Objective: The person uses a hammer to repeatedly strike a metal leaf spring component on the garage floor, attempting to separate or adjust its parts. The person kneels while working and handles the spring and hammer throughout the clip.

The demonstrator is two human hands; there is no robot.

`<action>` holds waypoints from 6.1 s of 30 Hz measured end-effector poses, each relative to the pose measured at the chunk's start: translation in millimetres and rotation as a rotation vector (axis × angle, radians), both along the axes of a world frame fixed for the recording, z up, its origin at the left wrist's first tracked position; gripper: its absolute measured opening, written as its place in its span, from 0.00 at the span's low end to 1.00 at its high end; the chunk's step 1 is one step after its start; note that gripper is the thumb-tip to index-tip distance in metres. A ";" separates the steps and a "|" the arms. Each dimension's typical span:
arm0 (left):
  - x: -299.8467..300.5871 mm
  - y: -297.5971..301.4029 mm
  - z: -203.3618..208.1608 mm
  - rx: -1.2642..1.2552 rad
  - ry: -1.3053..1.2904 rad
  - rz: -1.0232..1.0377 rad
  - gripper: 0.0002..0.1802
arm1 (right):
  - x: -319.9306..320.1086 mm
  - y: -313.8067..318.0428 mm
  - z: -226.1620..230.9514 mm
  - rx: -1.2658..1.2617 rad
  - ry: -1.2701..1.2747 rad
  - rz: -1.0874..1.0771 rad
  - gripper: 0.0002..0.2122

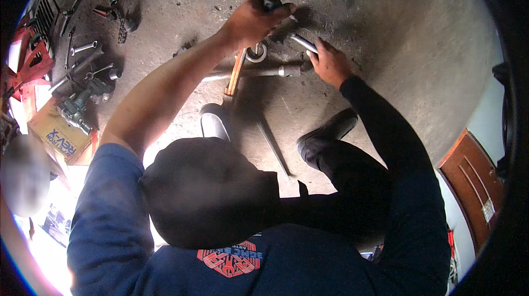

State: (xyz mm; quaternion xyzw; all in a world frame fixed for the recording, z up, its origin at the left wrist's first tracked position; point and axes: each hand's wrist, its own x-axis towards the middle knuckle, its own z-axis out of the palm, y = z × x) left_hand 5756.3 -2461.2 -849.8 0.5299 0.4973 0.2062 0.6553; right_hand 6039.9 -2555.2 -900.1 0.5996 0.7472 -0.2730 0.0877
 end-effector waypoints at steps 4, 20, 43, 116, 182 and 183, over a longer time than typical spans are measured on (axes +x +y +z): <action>-16.8 -1.3 -4.5 -0.143 -0.191 0.017 0.21 | 4.2 -18.0 21.8 -0.110 0.074 -0.358 0.16; -10.8 -36.3 -2.0 0.047 0.083 -0.014 0.27 | -110.7 31.2 262.0 -0.013 0.209 -0.127 0.20; -26.6 -43.7 -2.7 0.062 -0.032 -0.135 0.15 | -86.3 7.9 259.3 -0.037 0.254 -0.483 0.24; -23.7 -67.8 -1.0 0.094 -0.080 -0.049 0.19 | -126.1 -25.9 233.8 -0.110 0.367 -0.398 0.27; -18.8 -94.2 1.1 0.184 0.047 0.018 0.22 | -116.8 -11.7 338.3 0.229 0.580 -0.416 0.21; -20.1 -94.7 0.8 0.211 0.055 0.041 0.21 | -118.8 9.7 362.0 0.115 0.994 -0.594 0.22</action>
